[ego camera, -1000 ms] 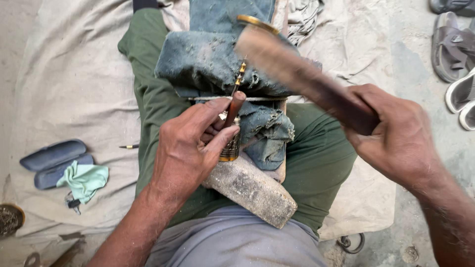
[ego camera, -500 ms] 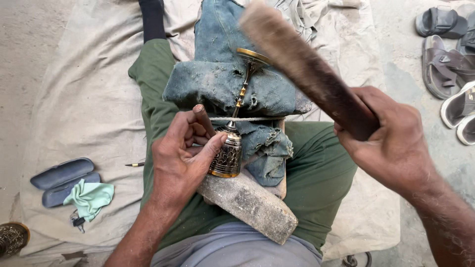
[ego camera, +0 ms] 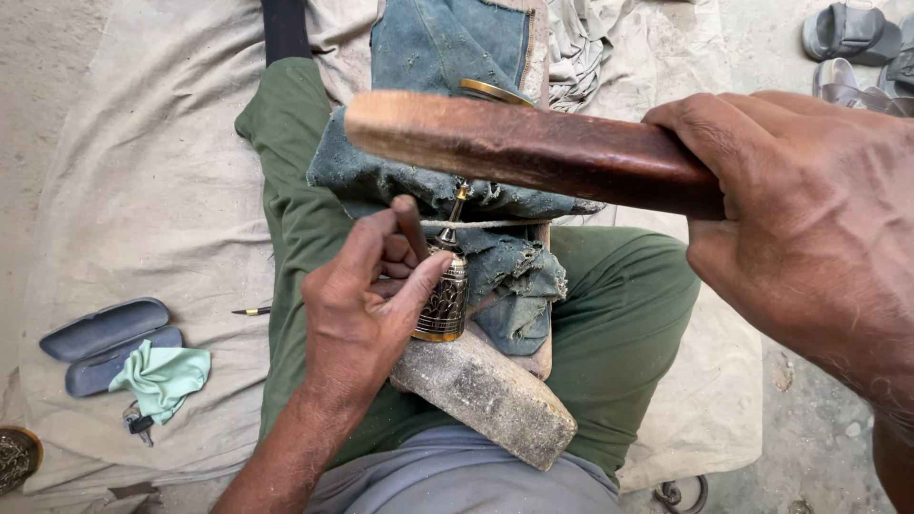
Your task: The person sits on the ground with an ornate brass bell resting on a stone block on their lap. They hold a small punch against the bell's surface with one hand and repeatedly strike the punch with a wooden mallet held in the other hand, repositioning the punch between strikes to work the bell's decorated surface.
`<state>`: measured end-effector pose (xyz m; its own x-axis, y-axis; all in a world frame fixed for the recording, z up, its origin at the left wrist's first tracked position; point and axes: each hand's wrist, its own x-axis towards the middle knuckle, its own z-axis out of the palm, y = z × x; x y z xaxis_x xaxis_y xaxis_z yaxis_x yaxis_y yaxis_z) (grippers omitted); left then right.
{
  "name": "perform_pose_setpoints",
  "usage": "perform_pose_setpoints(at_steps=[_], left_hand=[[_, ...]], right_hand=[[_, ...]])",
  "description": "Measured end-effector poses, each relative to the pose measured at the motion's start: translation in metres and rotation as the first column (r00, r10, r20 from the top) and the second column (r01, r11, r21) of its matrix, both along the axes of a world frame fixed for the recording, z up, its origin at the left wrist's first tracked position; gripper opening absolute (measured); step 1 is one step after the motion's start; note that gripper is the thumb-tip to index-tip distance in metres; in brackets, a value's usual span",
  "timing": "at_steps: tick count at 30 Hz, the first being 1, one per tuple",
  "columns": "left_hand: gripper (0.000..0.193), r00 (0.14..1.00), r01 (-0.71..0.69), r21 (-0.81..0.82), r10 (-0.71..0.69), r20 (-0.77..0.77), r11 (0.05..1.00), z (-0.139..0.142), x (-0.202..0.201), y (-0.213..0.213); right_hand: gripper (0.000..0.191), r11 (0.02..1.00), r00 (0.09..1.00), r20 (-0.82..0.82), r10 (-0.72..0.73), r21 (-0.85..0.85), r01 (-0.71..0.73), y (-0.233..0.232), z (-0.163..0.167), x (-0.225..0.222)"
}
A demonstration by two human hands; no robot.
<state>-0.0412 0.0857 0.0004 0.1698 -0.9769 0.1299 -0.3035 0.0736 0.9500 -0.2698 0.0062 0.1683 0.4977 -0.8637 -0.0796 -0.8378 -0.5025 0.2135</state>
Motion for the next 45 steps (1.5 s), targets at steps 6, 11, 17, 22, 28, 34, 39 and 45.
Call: perform_pose_setpoints(at_steps=[6,11,17,22,28,34,39,45], left_hand=[[0.037,1.000,-0.009,0.002,0.009,0.016,1.000,-0.002,-0.001,-0.001],[0.037,1.000,-0.010,-0.014,0.010,0.001,1.000,-0.002,-0.002,0.000],[0.044,1.000,0.014,0.006,-0.014,-0.020,1.000,-0.002,-0.001,0.000],[0.038,1.000,0.020,0.002,-0.020,0.000,1.000,-0.003,0.000,-0.003],[0.039,0.999,-0.002,-0.061,0.005,0.037,0.998,-0.001,-0.003,0.000],[0.039,0.999,-0.031,-0.020,0.031,-0.006,0.999,-0.003,-0.003,0.001],[0.038,1.000,-0.013,-0.017,0.013,0.008,1.000,-0.005,-0.001,-0.001],[0.040,1.000,-0.002,-0.030,0.001,-0.031,1.000,-0.003,-0.001,0.000]], right_hand=[[0.044,1.000,0.995,-0.100,-0.001,0.004,0.001,-0.003,-0.002,0.004],[0.029,0.977,0.983,-0.041,-0.180,0.110,0.183,-0.002,-0.003,0.006],[0.032,0.992,0.996,0.002,-0.084,0.097,0.083,-0.004,-0.006,0.002],[0.045,0.999,0.998,-0.052,0.041,0.011,-0.041,-0.003,-0.004,0.002],[0.041,0.985,0.936,0.316,-0.156,0.125,0.122,-0.001,0.001,0.006],[0.039,0.999,0.993,0.108,0.038,-0.013,-0.037,-0.002,0.003,0.007],[0.044,0.995,0.978,-0.204,-0.050,0.077,0.067,-0.005,0.004,0.008],[0.039,0.981,0.953,-0.284,-0.110,0.122,0.150,-0.006,0.004,0.008]])
